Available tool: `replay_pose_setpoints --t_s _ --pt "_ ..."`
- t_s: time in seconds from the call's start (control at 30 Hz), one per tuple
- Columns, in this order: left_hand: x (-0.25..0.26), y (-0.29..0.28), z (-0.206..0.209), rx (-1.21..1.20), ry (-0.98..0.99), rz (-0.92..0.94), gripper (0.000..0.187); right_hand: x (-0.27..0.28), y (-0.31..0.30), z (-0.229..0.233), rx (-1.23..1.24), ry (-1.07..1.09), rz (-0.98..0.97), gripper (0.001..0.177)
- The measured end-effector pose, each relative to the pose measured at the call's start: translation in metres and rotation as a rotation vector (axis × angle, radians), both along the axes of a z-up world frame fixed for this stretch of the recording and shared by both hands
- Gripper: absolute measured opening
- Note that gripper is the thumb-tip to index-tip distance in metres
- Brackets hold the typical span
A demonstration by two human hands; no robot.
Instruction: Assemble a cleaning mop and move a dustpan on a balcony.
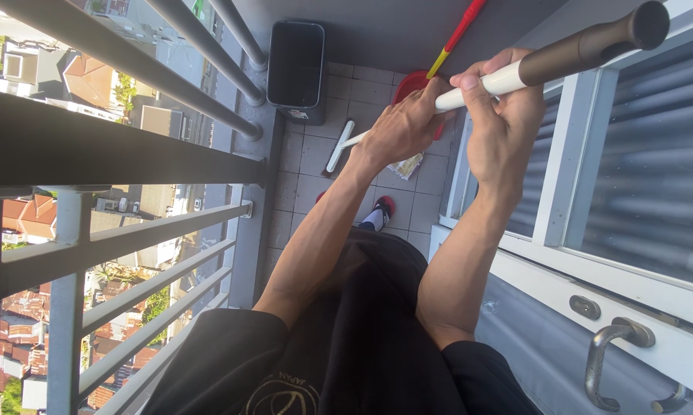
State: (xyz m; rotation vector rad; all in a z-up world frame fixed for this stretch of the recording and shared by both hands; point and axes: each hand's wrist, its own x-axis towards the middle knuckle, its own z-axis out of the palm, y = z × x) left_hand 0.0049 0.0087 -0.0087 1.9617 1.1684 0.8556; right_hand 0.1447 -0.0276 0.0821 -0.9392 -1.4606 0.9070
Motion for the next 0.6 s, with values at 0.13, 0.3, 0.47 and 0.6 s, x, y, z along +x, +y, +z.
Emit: replay_pose_setpoints --t_s 0.13,0.3,0.47,0.6 --pt "-0.002 0.003 -0.016 0.065 0.001 0.046 0.031 -0.006 0.004 -0.005 -0.028 0.018 -0.021 0.018" --pt "-0.008 0.003 -0.031 0.129 0.006 0.080 0.030 -0.014 0.007 -0.006 -0.087 0.091 -0.021 0.019" --pt "-0.019 -0.002 -0.031 0.099 0.006 0.094 0.032 -0.022 0.009 -0.016 -0.117 0.157 0.020 0.020" --pt "-0.027 -0.002 -0.043 0.074 0.001 0.095 0.027 -0.033 0.009 -0.021 -0.135 0.169 0.020 0.018"
